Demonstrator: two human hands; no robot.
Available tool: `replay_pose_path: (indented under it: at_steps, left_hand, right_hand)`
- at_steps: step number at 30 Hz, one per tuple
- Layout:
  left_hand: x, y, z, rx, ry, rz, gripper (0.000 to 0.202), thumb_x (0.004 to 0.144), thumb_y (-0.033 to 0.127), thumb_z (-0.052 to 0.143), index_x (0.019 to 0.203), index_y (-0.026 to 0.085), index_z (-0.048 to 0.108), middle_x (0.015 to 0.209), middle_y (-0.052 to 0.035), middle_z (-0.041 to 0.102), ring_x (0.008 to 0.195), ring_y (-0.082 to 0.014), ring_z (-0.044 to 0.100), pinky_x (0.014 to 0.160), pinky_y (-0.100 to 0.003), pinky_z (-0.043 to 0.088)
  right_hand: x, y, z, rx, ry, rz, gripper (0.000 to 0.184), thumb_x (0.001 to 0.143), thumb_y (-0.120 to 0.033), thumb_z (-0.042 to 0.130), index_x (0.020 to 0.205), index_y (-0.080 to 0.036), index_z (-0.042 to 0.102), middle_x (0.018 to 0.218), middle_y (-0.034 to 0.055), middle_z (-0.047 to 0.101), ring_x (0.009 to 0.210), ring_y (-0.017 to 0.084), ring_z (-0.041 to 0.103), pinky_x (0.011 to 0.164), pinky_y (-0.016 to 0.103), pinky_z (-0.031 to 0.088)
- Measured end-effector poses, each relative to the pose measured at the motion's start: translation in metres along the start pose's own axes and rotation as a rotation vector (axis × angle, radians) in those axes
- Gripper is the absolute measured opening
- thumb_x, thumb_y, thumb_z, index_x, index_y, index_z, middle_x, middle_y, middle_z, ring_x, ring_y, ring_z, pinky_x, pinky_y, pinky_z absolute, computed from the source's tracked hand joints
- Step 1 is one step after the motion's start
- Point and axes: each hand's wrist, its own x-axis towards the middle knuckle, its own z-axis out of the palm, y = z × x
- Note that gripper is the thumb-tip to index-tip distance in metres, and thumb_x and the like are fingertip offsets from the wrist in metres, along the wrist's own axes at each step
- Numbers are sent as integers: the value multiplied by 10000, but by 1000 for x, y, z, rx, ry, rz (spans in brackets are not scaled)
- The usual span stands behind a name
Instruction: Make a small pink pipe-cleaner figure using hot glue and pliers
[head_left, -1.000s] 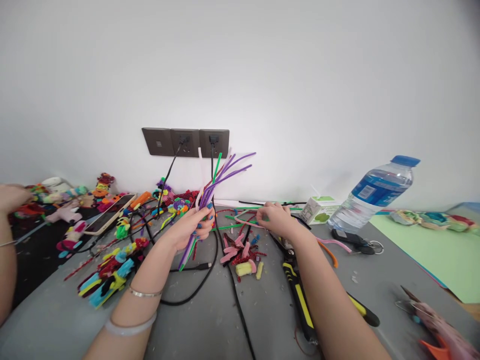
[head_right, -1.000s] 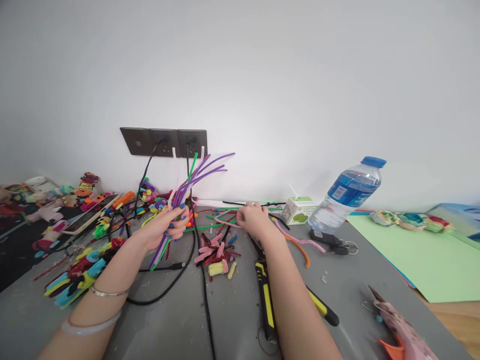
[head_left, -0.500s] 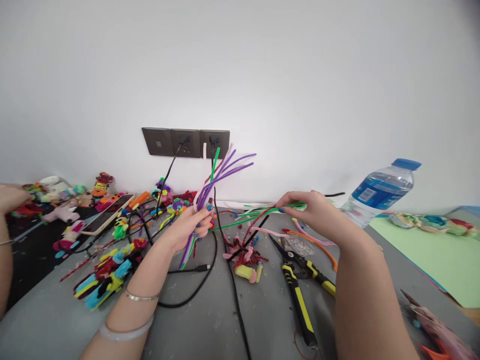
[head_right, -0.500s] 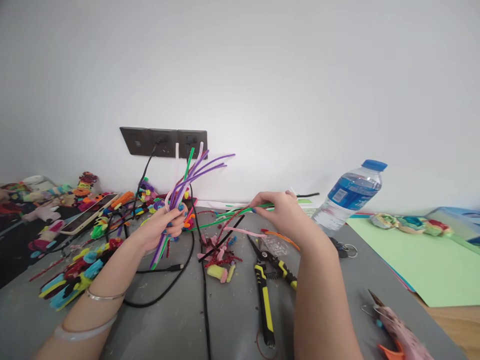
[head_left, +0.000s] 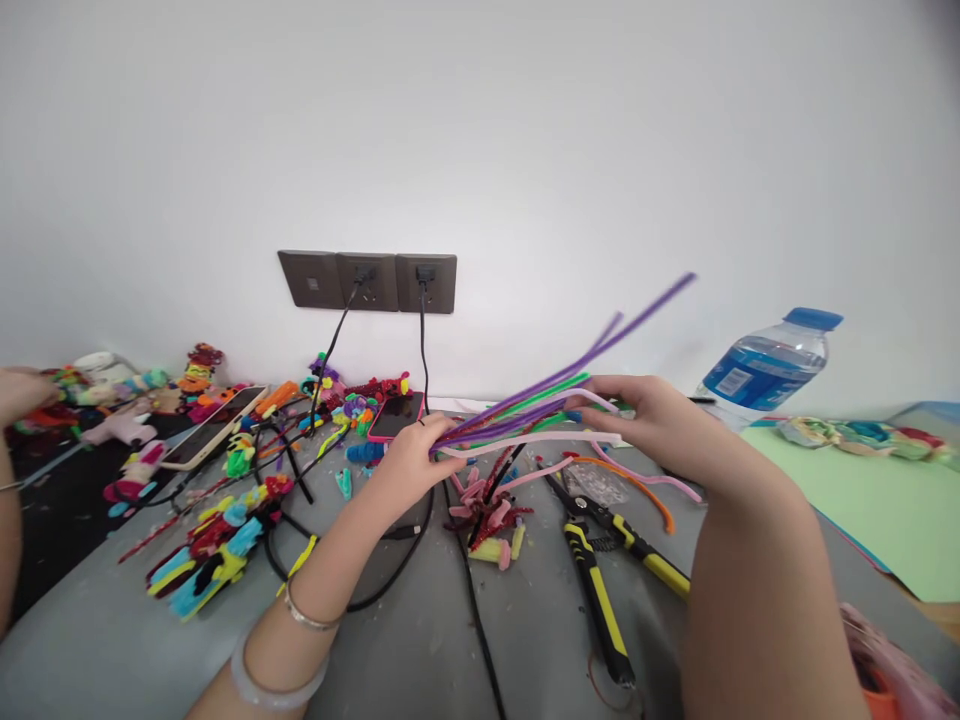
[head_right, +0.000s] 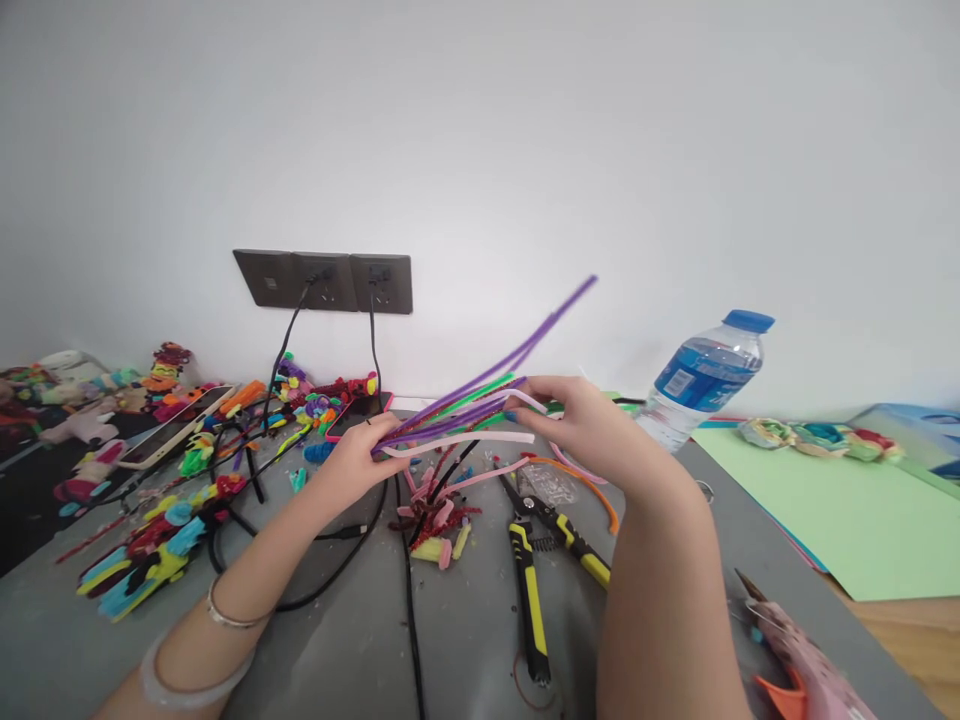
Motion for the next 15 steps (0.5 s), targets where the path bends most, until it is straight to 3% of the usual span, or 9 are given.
replay_pose_path:
  at_steps: [4,7,12,15]
  left_hand:
    - [0,-1,6,-2,37,57,272,816,176,633,1086,168,657,1009,-78,696,913,-231,649,783,-302,486]
    - [-1,1,4,-10,20,148,192,854,133,542,992,163,673,940,-72,670,864,-209,629,753,-288,472]
    - [4,-12,-9,-63,160,181,214,912,230,473,947,151,669,909,-74,636,831,-197,593,735,-283,461]
    - [8,-26,-10,-109,255,121,194,891,289,512,921,159,653,874,-53,644,810,-193,585,735,-277,466]
  right_hand:
    - [-1,-6,2,37,-102,-42,297,846,-466,598,897,-189,692,908,80,715,835,245,632,732,324,488]
    - [-1,-6,3,28,-91,-8,315,837,-489,595,873,-185,667,862,79,695,793,235,615,680,316,475]
    - [6,21,4,32,-49,65,365,844,-546,521,772,-196,595,719,29,604,664,177,536,611,289,423]
    - [16,41,10,65,-42,123,327,835,-509,517,788,-196,601,728,27,618,671,173,549,611,281,425]
